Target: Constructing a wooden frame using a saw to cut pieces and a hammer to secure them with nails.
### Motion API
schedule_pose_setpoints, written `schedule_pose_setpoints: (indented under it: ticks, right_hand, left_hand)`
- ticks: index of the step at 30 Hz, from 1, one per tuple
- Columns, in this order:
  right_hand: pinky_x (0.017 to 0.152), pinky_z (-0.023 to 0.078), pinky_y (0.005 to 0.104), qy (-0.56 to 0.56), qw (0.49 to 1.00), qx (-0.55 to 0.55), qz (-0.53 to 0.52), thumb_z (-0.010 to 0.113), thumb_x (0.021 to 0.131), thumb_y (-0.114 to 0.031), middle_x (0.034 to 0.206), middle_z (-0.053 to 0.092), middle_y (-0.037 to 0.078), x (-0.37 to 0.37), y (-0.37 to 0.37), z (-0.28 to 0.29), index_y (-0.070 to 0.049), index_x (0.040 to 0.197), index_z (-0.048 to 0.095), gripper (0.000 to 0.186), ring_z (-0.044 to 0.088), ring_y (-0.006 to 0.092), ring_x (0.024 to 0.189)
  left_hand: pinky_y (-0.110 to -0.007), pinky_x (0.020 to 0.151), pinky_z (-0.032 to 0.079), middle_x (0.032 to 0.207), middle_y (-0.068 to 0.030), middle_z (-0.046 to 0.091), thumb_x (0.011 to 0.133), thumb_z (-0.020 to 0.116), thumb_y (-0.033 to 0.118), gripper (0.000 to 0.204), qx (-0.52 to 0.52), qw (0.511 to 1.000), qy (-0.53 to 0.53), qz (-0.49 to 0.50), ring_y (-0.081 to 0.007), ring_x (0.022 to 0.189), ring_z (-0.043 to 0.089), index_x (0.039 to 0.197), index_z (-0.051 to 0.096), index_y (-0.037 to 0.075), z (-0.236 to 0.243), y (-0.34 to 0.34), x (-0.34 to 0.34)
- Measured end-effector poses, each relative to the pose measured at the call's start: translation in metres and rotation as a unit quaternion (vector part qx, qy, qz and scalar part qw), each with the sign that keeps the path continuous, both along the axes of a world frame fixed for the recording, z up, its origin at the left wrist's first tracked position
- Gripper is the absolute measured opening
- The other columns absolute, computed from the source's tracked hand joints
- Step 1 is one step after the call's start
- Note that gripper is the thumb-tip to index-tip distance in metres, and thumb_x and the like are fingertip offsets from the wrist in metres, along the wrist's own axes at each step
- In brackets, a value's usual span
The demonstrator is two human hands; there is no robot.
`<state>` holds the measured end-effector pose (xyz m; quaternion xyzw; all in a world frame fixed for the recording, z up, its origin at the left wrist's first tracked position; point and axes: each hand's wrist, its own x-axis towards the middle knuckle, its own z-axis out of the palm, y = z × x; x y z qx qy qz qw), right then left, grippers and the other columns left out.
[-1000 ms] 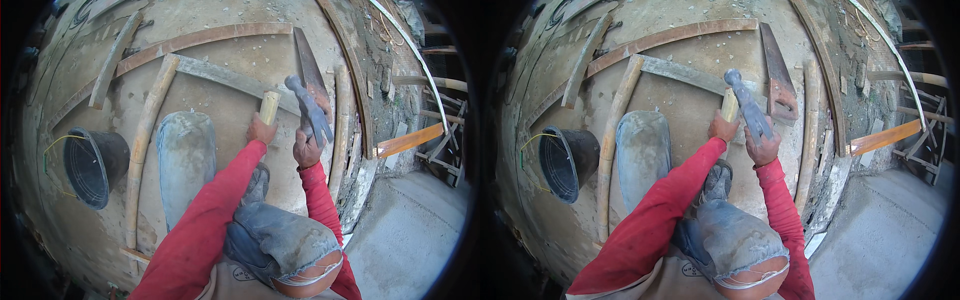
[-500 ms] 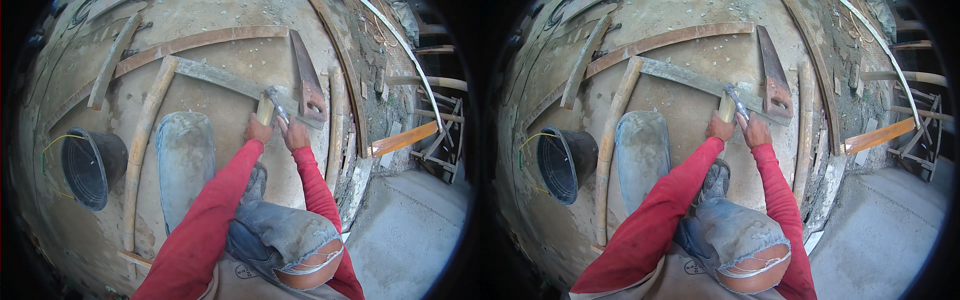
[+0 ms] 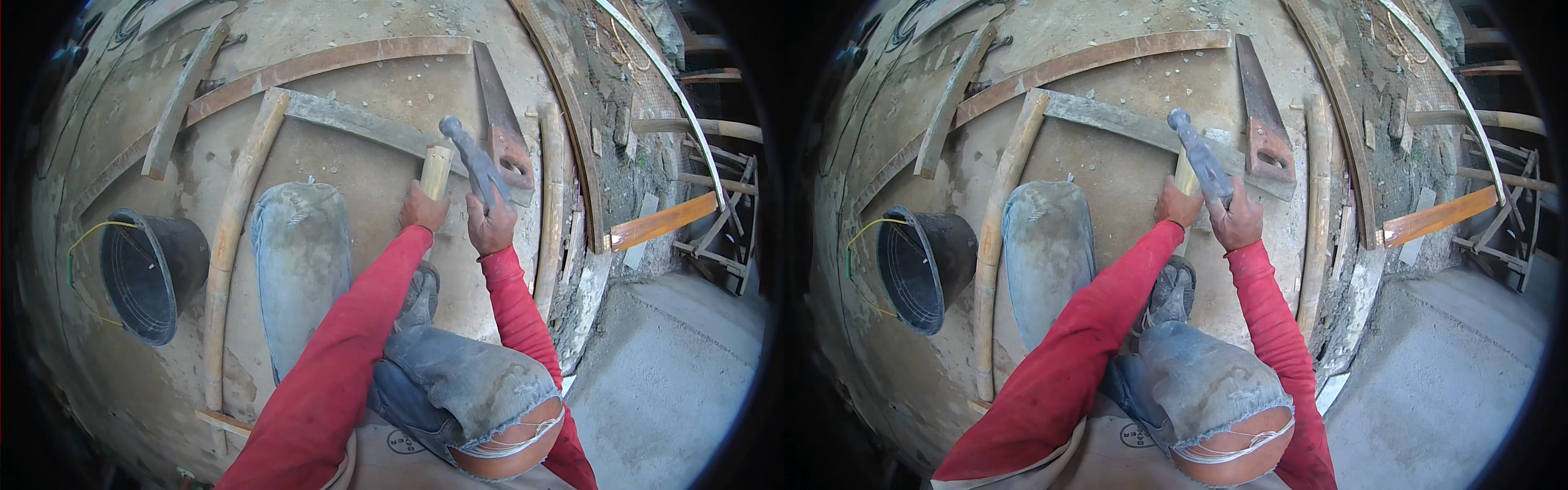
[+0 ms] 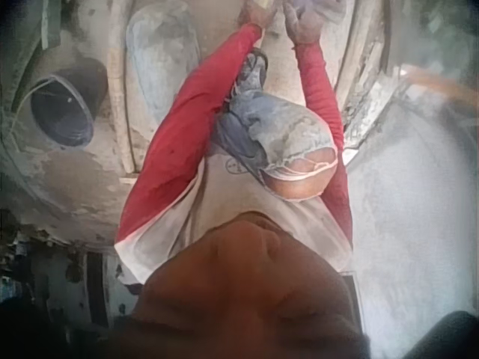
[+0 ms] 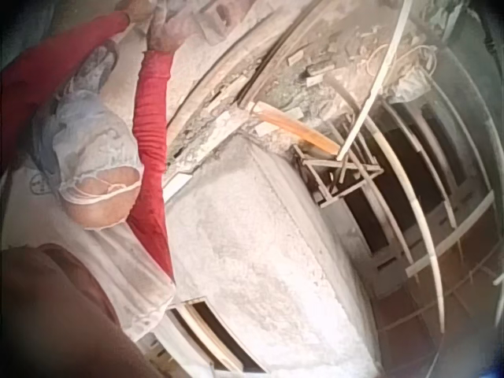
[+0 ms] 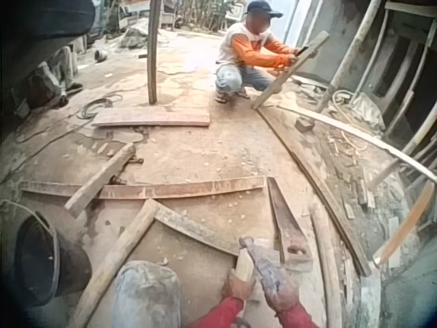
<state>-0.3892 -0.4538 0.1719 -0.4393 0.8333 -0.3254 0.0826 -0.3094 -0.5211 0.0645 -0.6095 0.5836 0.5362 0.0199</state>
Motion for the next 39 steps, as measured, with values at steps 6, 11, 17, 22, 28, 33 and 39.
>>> schedule_pose_setpoints:
  ticks: [6, 11, 17, 22, 28, 33, 39]
  right_hand:
    - [0.054, 0.047, 0.0512, 0.116, 0.965, 0.235, -0.01, 0.072, 0.092, -0.041, 0.069, 0.064, 0.024, -0.022, -0.001, -0.047, -0.005, 0.101, 0.058, 0.04, 0.065, 0.0445, 0.063]
    - [0.058, 0.05, 0.0541, 0.073, 0.987, 0.145, 0.005, 0.06, 0.095, -0.055, 0.069, 0.065, 0.027, -0.007, 0.007, -0.018, -0.006, 0.102, 0.059, 0.049, 0.065, 0.0485, 0.065]
    - [0.058, 0.05, 0.0564, 0.088, 0.97, 0.224, 0.009, 0.059, 0.095, -0.057, 0.071, 0.066, 0.027, 0.003, 0.001, -0.027, -0.006, 0.102, 0.059, 0.051, 0.065, 0.0493, 0.066]
    - [0.067, 0.051, 0.0594, 0.066, 0.949, 0.307, -0.011, 0.055, 0.096, -0.058, 0.076, 0.066, 0.03, -0.005, 0.001, -0.052, -0.005, 0.105, 0.059, 0.054, 0.065, 0.0526, 0.077]
    - [0.064, 0.05, 0.0532, -0.025, 0.976, 0.176, -0.125, 0.063, 0.096, -0.048, 0.075, 0.067, 0.024, 0.012, 0.044, -0.049, -0.008, 0.102, 0.061, 0.04, 0.066, 0.0469, 0.069]
    - [0.07, 0.051, 0.0446, -0.058, 0.94, 0.093, -0.322, 0.07, 0.093, -0.039, 0.08, 0.069, 0.016, 0.04, 0.141, -0.103, -0.009, 0.105, 0.063, 0.033, 0.067, 0.035, 0.074]
    - [0.076, 0.051, 0.0442, -0.078, 0.909, 0.106, -0.396, 0.07, 0.093, -0.031, 0.098, 0.067, 0.016, 0.043, 0.217, -0.144, -0.006, 0.107, 0.063, 0.03, 0.066, 0.0344, 0.085]
  left_hand:
    - [-0.053, 0.092, 0.052, 0.113, -0.0244, 0.069, 0.074, 0.079, 0.042, 0.066, -0.017, 1.0, 0.004, 0.015, -0.0435, 0.108, 0.066, 0.123, 0.051, 0.007, -0.016, -0.011, -0.004]
    - [-0.052, 0.093, 0.052, 0.114, -0.0249, 0.068, 0.076, 0.078, 0.043, 0.069, -0.019, 1.0, 0.0, -0.008, -0.0429, 0.108, 0.066, 0.125, 0.049, 0.005, 0.0, -0.006, -0.007]
    - [-0.052, 0.094, 0.051, 0.115, -0.0256, 0.068, 0.078, 0.077, 0.05, 0.071, -0.011, 1.0, -0.01, -0.012, -0.0431, 0.11, 0.065, 0.126, 0.051, 0.005, -0.002, 0.001, 0.002]
    - [-0.052, 0.094, 0.051, 0.114, -0.0255, 0.068, 0.08, 0.075, 0.049, 0.068, -0.013, 1.0, -0.009, -0.005, -0.0433, 0.11, 0.065, 0.126, 0.052, 0.004, -0.004, -0.009, -0.001]
    - [-0.053, 0.093, 0.05, 0.115, -0.0264, 0.068, 0.075, 0.08, 0.043, 0.068, -0.024, 1.0, 0.015, 0.003, -0.0455, 0.109, 0.065, 0.125, 0.052, 0.007, -0.009, -0.001, 0.0]
    - [-0.052, 0.09, 0.052, 0.11, -0.0266, 0.069, 0.075, 0.077, 0.052, 0.074, -0.054, 0.997, 0.003, -0.056, -0.0446, 0.104, 0.067, 0.125, 0.05, 0.004, -0.014, -0.006, 0.004]
    - [-0.052, 0.091, 0.052, 0.11, -0.0285, 0.069, 0.075, 0.067, 0.074, 0.089, -0.073, 0.982, -0.039, -0.167, -0.0436, 0.105, 0.067, 0.121, 0.057, -0.001, -0.007, -0.021, 0.007]
